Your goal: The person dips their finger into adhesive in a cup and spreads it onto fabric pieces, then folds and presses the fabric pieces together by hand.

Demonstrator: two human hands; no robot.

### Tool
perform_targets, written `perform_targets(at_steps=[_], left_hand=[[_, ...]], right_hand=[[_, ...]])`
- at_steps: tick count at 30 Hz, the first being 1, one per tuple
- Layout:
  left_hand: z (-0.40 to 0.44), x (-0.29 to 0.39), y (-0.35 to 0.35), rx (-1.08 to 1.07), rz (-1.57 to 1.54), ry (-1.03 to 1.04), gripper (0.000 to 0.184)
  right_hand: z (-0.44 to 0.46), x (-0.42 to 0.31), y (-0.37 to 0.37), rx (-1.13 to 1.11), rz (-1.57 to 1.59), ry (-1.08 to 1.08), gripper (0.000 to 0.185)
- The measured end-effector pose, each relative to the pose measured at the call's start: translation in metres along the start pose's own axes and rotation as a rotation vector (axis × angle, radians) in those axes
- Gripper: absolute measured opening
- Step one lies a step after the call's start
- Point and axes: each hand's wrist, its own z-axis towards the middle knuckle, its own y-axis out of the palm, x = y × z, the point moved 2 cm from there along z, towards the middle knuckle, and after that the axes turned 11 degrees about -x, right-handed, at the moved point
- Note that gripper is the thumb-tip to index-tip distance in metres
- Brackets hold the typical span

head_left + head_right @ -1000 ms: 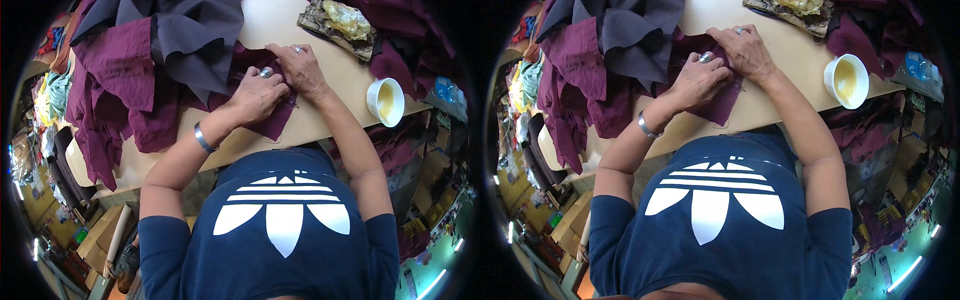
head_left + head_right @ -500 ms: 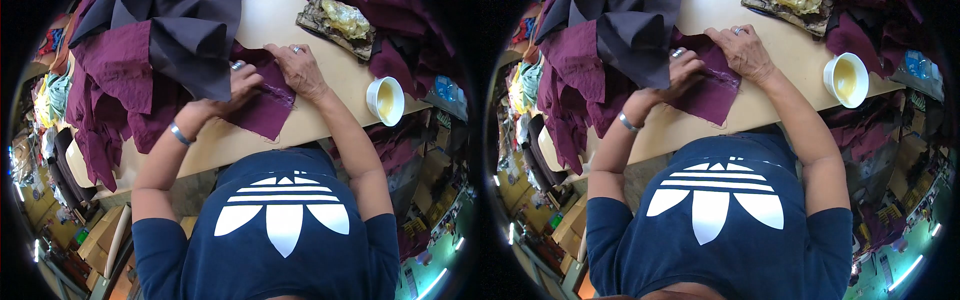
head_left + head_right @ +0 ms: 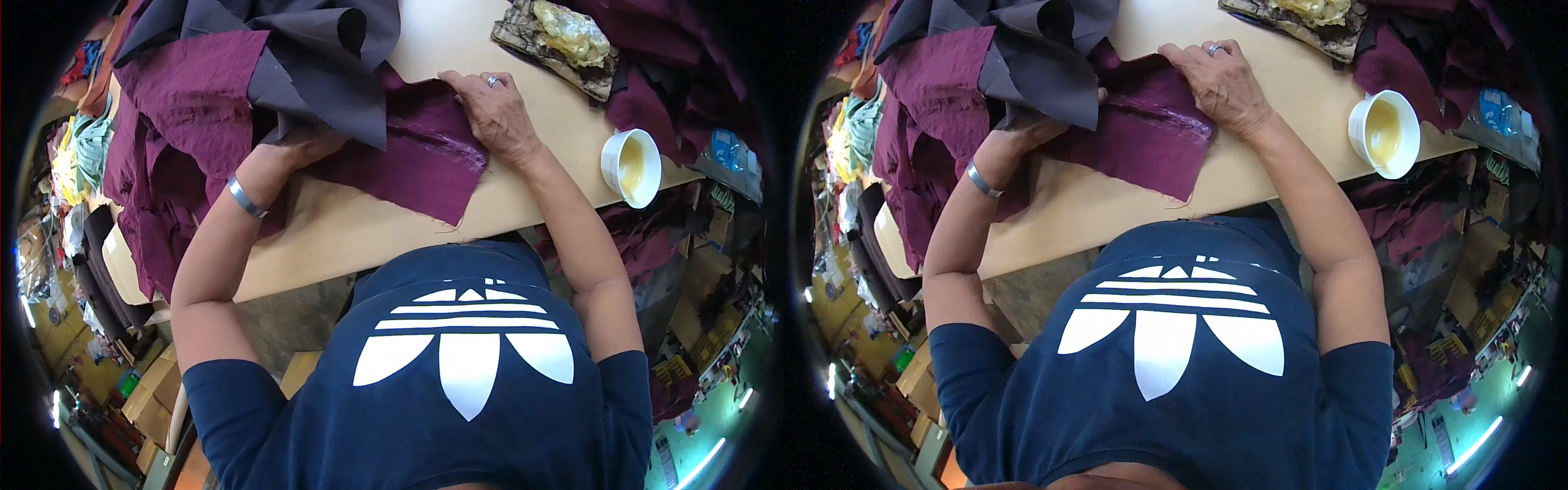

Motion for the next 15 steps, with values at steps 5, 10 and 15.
perform_targets(at_steps=[5, 10, 15], left_hand=[[-0.008, -0.014, 0.019, 0.002, 0.417, 0.215, 0.023], [-0.019, -0.012, 0.004, -0.216, 0.319, 0.129, 0.025], [-0.024, -0.015, 0.006, -0.029, 0.56, 0.288, 0.026]], right_hand=[[0.0, 0.0, 0.0, 0.011, -0.004, -0.006, 0.047], [0.0, 0.0, 0.0, 0.013, -0.009, 0.003, 0.047], [-0.001, 0.001, 0.0, 0.056, 0.001, -0.01, 0.044]])
